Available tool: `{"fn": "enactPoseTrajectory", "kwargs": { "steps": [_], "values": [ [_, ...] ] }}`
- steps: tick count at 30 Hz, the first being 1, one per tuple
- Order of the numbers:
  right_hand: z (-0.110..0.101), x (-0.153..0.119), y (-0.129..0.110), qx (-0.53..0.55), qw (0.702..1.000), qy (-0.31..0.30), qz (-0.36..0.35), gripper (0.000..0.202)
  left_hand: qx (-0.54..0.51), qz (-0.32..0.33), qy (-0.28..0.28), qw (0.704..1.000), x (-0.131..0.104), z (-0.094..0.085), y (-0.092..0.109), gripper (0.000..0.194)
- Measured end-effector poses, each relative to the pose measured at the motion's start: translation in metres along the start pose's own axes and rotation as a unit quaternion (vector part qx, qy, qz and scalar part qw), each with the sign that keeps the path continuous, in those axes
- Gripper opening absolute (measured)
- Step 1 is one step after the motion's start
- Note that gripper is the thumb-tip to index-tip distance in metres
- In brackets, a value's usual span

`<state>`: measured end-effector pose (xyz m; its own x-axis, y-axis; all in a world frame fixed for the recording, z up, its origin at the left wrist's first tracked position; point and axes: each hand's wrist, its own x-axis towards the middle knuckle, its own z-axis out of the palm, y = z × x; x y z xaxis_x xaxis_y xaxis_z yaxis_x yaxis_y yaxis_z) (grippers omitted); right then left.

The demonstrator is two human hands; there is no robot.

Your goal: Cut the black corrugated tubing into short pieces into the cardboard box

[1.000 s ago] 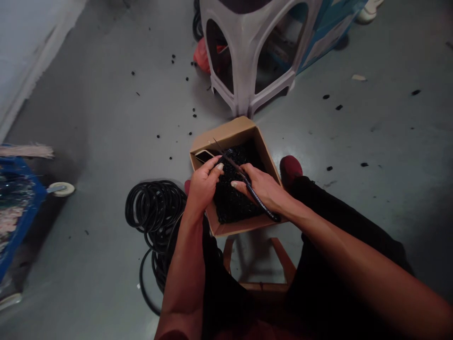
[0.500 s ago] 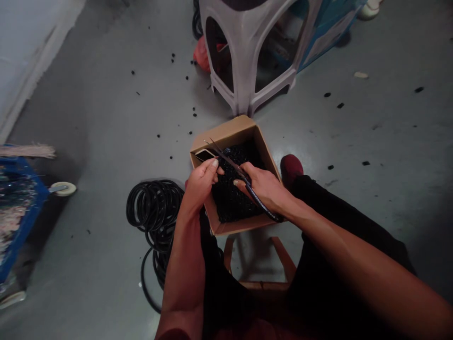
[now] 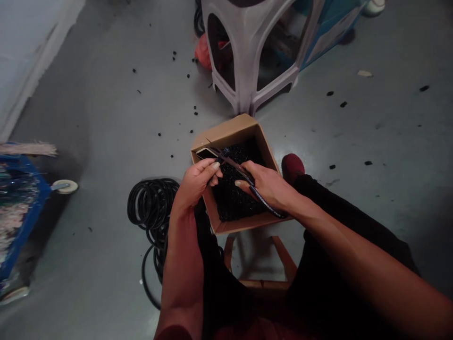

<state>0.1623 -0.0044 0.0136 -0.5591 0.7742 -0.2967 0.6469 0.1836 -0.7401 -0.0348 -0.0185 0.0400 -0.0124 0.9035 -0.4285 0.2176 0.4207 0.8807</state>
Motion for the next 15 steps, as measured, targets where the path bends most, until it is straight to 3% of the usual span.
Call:
{"fn": "enactPoseTrajectory", "kwargs": {
  "steps": [6,10,15],
  "values": [
    [0.003,0.0,0.001,0.033,0.999,-0.019,0.019,0.038,0.152,0.057,0.1,0.982,0.007,0.001,-0.01,0.03],
    [0.004,-0.001,-0.001,0.07,0.997,-0.018,0.036,0.041,0.236,0.106,0.121,0.958,0.007,0.006,-0.012,0.024],
    [0.006,-0.001,-0.004,0.146,0.986,-0.038,0.071,0.043,0.262,0.116,0.126,0.95,0.005,0.015,-0.01,0.022]
  ]
}}
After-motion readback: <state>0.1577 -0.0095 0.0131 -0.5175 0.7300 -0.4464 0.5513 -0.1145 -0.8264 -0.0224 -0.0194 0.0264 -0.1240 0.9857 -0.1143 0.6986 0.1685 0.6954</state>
